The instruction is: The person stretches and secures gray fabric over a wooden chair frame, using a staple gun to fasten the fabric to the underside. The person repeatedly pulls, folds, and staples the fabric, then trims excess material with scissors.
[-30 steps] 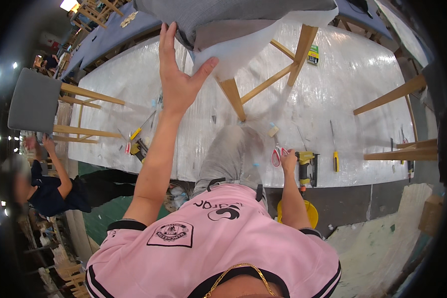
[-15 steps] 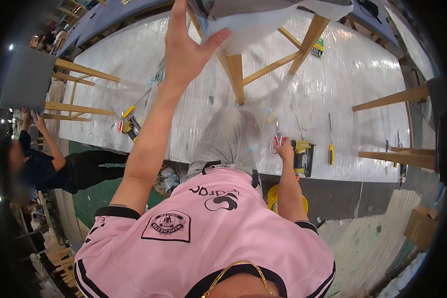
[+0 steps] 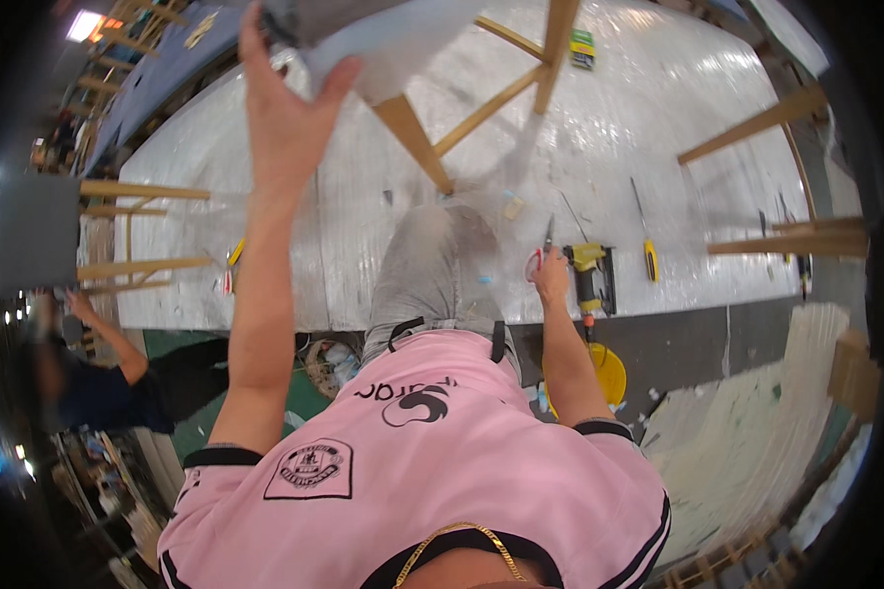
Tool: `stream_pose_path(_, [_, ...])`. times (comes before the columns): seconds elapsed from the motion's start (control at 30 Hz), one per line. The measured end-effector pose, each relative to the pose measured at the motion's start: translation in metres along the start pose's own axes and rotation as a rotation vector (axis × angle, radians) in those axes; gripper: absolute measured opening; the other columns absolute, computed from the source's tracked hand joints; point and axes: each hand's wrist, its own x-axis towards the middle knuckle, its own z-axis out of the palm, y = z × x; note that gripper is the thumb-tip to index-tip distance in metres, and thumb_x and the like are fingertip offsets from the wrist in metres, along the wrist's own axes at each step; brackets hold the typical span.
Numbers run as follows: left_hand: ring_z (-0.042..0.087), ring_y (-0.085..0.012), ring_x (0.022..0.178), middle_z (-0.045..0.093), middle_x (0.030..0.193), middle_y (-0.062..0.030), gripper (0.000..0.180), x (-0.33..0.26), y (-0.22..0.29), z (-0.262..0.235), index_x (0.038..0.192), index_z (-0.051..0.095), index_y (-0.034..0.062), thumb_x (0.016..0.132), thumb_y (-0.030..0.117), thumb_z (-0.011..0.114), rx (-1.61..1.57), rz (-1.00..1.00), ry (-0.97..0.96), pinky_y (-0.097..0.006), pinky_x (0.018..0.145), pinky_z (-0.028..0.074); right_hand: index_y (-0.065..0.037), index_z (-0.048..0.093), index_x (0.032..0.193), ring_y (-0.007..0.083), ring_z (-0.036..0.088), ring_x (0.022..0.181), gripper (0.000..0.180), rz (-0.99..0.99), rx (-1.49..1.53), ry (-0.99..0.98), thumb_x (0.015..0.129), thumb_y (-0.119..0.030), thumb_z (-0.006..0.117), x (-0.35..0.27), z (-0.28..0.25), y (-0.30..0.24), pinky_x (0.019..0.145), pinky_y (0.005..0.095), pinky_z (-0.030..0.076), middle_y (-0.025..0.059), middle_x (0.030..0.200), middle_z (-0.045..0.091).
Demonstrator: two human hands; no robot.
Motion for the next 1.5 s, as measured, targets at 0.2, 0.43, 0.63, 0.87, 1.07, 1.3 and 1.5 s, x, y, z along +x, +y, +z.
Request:
stream_pose_path(0.2, [0.037, -0.0473, 0.146, 0.024, 0.16, -0.0348, 0.109, 0.0, 0.009, 0.001, 0.161, 0.004, -0.0011, 0.092, 0.04, 0.078, 0.125, 0.028, -0.105, -0.049, 0.118, 0.036, -0.006, 0.047, 0.139, 0.0466, 0.069, 0.1, 0.072, 0.043, 0.361, 0.095, 0.079, -0.027, 0.079, 0.009, 0.012, 0.008, 0.086, 0.0534, 0.055, 0.028, 0.108, 0.068])
stream_pose_path(0.43, [0.041, -0.0399, 0.142, 0.035, 0.154, -0.0327, 0.115, 0.003, 0.016, 0.007, 0.159, -0.001, -0.0085, 0.093, 0.045, 0.077, 0.243, 0.06, -0.118, -0.043, 0.117, 0.035, -0.005, 0.044, 0.144, 0.0173, 0.069, 0.083, 0.062, 0.097, 1.501, -0.289, 0.093, -0.021, 0.076, 0.014, -0.027, -0.012, 0.074, 0.032, 0.054, 0.0104, 0.098, 0.07])
stream_pose_path(0.63, [0.042, -0.0433, 0.141, 0.028, 0.157, -0.0365, 0.124, -0.002, 0.023, 0.013, 0.159, -0.005, -0.0088, 0.09, 0.054, 0.076, 0.212, -0.074, -0.062, -0.042, 0.115, 0.037, -0.008, 0.043, 0.143, 0.0154, 0.064, 0.086, 0.061, -0.416, 1.395, -0.426, 0.093, -0.017, 0.077, -0.005, -0.131, -0.149, 0.078, 0.0323, 0.054, 0.0064, 0.101, 0.061])
stream_pose_path(0.87, [0.048, -0.0517, 0.135, 0.021, 0.159, -0.0388, 0.119, 0.0, 0.018, 0.008, 0.16, -0.007, -0.0051, 0.094, 0.055, 0.071, 0.258, -0.011, -0.107, -0.047, 0.11, 0.044, -0.01, 0.037, 0.142, 0.0219, 0.057, 0.114, 0.079, -0.906, 1.08, -0.463, 0.088, -0.053, 0.077, 0.022, -0.181, -0.243, 0.1, 0.0378, 0.048, 0.0093, 0.117, 0.057])
stream_pose_path(1.07, [0.037, -0.0566, 0.141, 0.012, 0.161, -0.041, 0.115, 0.0, 0.01, 0.003, 0.159, -0.009, -0.0048, 0.095, 0.049, 0.07, 0.268, -0.016, -0.128, -0.051, 0.113, 0.042, -0.01, 0.04, 0.139, 0.0221, 0.056, 0.114, 0.095, -1.098, 0.997, -0.457, 0.075, -0.062, 0.085, 0.016, -0.235, -0.305, 0.105, 0.0385, 0.043, 0.0074, 0.118, 0.056])
stream_pose_path(1.3, [0.025, -0.0622, 0.145, 0.001, 0.161, -0.044, 0.113, -0.001, 0.014, 0.003, 0.159, -0.008, -0.004, 0.094, 0.041, 0.073, 0.174, -0.051, -0.141, -0.054, 0.115, 0.039, -0.009, 0.048, 0.134, 0.0187, 0.057, 0.104, 0.087, -1.096, 1.166, -0.437, 0.073, -0.053, 0.091, -0.005, -0.27, -0.334, 0.094, 0.0342, 0.048, 0.0047, 0.114, 0.059])
stream_pose_path(1.5, [0.021, -0.0611, 0.147, 0.002, 0.161, -0.0444, 0.114, -0.001, 0.014, 0.003, 0.158, -0.007, -0.0065, 0.094, 0.04, 0.074, 0.195, -0.061, -0.153, -0.053, 0.117, 0.036, -0.006, 0.054, 0.125, 0.0126, 0.06, 0.087, 0.066, -1.061, 1.231, -0.353, 0.079, -0.036, 0.091, -0.006, -0.263, -0.334, 0.079, 0.0284, 0.049, 0.0022, 0.096, 0.065])
